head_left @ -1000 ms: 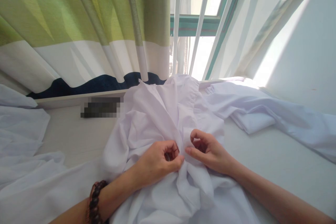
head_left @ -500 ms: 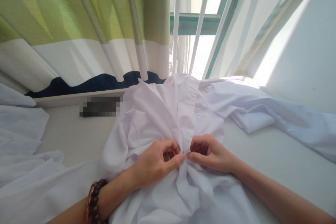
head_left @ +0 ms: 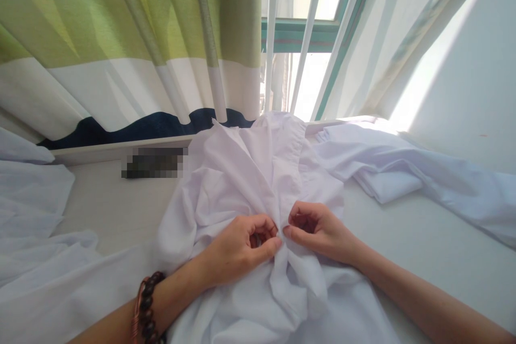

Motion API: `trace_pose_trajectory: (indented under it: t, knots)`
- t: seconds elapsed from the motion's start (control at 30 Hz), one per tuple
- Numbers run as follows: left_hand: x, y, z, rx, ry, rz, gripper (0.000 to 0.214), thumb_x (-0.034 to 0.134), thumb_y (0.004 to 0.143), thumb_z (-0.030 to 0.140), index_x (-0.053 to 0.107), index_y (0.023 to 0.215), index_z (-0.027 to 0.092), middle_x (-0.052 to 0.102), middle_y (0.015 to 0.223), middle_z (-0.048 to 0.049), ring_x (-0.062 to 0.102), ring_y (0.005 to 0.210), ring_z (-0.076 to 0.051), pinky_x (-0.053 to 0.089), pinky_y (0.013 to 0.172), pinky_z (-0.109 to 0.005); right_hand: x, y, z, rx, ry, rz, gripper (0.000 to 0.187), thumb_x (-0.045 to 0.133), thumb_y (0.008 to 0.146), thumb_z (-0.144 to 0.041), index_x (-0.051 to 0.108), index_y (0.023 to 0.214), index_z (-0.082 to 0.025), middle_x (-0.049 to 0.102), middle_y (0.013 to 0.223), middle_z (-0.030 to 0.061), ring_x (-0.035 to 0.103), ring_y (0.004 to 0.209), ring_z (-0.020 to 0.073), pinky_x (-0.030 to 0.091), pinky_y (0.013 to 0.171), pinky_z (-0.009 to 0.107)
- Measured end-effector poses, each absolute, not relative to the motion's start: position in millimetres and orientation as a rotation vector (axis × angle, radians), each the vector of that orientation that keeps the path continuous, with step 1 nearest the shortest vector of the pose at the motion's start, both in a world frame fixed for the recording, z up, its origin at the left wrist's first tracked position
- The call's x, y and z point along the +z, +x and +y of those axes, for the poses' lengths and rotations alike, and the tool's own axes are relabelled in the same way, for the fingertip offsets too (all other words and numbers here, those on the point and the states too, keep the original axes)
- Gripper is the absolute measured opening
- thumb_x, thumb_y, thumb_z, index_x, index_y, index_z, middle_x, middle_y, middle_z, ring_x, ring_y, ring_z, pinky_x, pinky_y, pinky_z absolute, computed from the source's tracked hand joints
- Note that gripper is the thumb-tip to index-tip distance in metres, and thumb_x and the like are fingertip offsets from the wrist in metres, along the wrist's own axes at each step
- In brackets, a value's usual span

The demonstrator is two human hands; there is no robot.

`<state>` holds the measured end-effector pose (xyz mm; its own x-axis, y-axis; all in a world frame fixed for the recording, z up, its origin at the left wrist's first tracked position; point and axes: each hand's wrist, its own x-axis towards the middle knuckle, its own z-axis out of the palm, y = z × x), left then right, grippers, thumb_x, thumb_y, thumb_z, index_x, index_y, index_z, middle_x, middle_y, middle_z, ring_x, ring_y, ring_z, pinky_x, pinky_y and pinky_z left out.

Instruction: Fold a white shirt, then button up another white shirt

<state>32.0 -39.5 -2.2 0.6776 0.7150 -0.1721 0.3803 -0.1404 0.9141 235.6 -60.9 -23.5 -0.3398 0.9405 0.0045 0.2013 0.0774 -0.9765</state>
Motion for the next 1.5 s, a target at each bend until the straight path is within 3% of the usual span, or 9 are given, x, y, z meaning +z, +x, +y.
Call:
trace_pose_trajectory:
  t: [0.2, 0.53, 0.87, 1.13, 1.5]
  knots:
    - [-1.1, 32.4, -40.9, 0.368, 1.726, 0.879, 0.019, 0.055, 0.087, 0.032, 0.058, 0.078, 0.016, 0.057, 0.063, 0.0043, 0.049, 0.059, -0.010, 0.036, 0.055, -0.020, -22.0, 237.1, -60.8, 1.431, -1.090, -1.598, 0.022, 0.068, 0.079, -0.035, 0.061, 0.078, -0.015, 0.049, 0.061, -0.0046, 0.040, 0.055, 0.0073, 0.030, 0.048, 0.020]
    - [0.9, 33.7, -40.0, 0.398, 1.818, 0.923, 0.021, 0.058, 0.085, 0.033, 0.056, 0.074, 0.016, 0.050, 0.061, 0.0055, 0.043, 0.056, -0.008, 0.035, 0.053, -0.019, -23.7, 238.8, -62.3, 1.424, -1.066, -1.630, 0.014, 0.067, 0.079, -0.028, 0.061, 0.079, -0.015, 0.051, 0.062, -0.0037, 0.042, 0.056, 0.0074, 0.032, 0.050, 0.020]
    - [-3.0, 30.8, -38.8, 0.361, 1.717, 0.893, 0.023, 0.058, 0.086, 0.035, 0.057, 0.075, 0.016, 0.058, 0.061, 0.0045, 0.050, 0.058, -0.009, 0.036, 0.054, -0.019, -25.1, 236.8, -60.1, 1.423, -1.147, -1.595, 0.013, 0.068, 0.077, -0.025, 0.059, 0.077, -0.016, 0.049, 0.057, -0.0056, 0.041, 0.054, 0.0070, 0.030, 0.048, 0.019]
    - [2.4, 34.1, -41.0, 0.398, 1.772, 0.944, 0.023, 0.058, 0.085, 0.034, 0.057, 0.071, 0.016, 0.055, 0.060, 0.0048, 0.048, 0.056, -0.009, 0.036, 0.053, -0.019, -23.8, 238.1, -59.9, 1.500, -1.104, -1.529, 0.014, 0.071, 0.074, -0.025, 0.061, 0.076, -0.015, 0.052, 0.060, -0.0043, 0.043, 0.054, 0.0065, 0.032, 0.048, 0.018]
    - [-1.4, 35.2, -41.1, 0.420, 1.764, 0.977, 0.023, 0.058, 0.084, 0.035, 0.056, 0.072, 0.016, 0.052, 0.059, 0.0051, 0.046, 0.055, -0.008, 0.035, 0.051, -0.019, -17.6, 240.8, -56.6, 1.580, -1.021, -1.445, 0.009, 0.062, 0.077, -0.021, 0.069, 0.075, -0.015, 0.060, 0.061, -0.0021, 0.053, 0.050, 0.0078, 0.043, 0.050, 0.019]
